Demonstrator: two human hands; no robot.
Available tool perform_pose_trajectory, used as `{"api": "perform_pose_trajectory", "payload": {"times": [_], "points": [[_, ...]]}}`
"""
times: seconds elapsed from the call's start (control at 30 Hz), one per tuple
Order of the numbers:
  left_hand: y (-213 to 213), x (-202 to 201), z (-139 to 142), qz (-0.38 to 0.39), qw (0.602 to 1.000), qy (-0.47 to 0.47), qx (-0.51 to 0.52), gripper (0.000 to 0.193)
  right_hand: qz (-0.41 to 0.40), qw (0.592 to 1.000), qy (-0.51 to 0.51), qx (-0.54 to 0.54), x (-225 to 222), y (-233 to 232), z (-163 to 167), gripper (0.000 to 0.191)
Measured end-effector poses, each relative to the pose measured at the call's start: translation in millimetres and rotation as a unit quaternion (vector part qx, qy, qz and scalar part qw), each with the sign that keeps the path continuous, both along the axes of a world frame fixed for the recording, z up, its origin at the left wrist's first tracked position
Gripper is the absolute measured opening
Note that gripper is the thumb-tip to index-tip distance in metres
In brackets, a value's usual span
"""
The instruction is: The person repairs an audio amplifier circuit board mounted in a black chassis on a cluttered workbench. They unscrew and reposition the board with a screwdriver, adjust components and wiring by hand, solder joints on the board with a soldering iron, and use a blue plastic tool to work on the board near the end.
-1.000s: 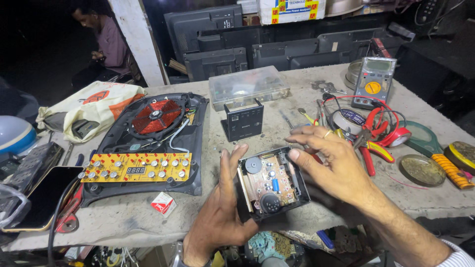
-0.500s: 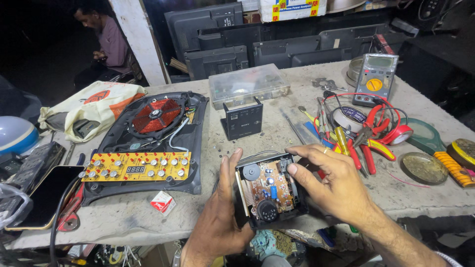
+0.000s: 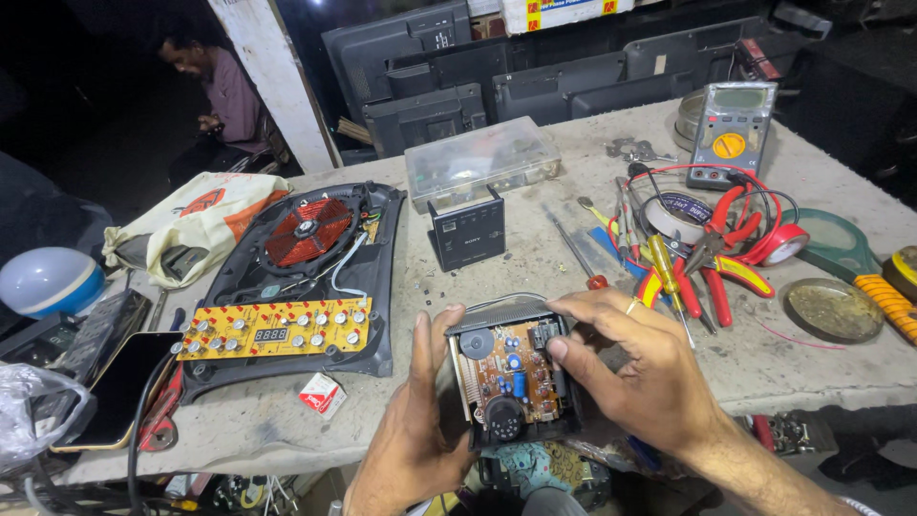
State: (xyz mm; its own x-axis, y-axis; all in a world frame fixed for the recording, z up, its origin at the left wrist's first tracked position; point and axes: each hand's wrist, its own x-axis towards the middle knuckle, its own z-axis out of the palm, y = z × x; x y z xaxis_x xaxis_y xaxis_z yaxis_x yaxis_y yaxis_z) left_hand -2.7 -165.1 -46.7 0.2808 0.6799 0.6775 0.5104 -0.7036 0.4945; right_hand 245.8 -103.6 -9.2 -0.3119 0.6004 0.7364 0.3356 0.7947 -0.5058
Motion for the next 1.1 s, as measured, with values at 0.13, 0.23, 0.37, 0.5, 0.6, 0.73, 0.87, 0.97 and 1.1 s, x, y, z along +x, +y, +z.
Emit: {"api": "perform_pose_trajectory", "payload": {"times": [0.13,0.23,0.37,0.5,0.6,0.73,0.87,0.97,1.1], "points": [[-4.4,7.3,-2.0,0.021,1.0,-0.017,0.009,0.127,-0.029,0.998,0.026,0.045,-3.2,-5.7,2.2,0.03],[-7.0,16.9,-3.1,0.068,0.995,0.007,0.076,0.141,-0.08,0.993,0.048,0.078,-10.8,-11.8,3.2,0.023],[-9.5,30.5,-4.9,0.108,0.988,0.031,0.105,0.141,-0.097,0.993,0.03,0.058,-19.8,-14.9,5.4,0.013],[-14.5,34.7,-5.4,0.127,0.985,0.045,0.107,0.138,-0.095,0.99,0.002,0.101,-28.6,-12.8,6.9,0.013],[-16.9,33.6,-5.1,0.121,0.987,0.043,0.094,0.137,-0.117,0.987,-0.027,0.11,-34.9,-11.2,6.4,0.015],[-16.8,32.7,-5.9,0.12,0.986,0.051,0.102,0.137,-0.141,0.983,-0.035,0.116,-39.9,-11.3,4.5,0.013],[-16.8,32.3,-7.8,0.115,0.985,0.051,0.12,0.138,-0.157,0.981,-0.04,0.105,-43.3,-11.2,3.0,0.013],[-16.1,31.1,-9.1,0.119,0.983,0.05,0.128,0.137,-0.158,0.982,-0.043,0.093,-45.9,-9.8,1.8,0.012],[-15.2,29.0,-11.5,0.113,0.984,0.043,0.132,0.137,-0.149,0.984,-0.033,0.092,-46.5,-7.6,0.2,0.008]]}}
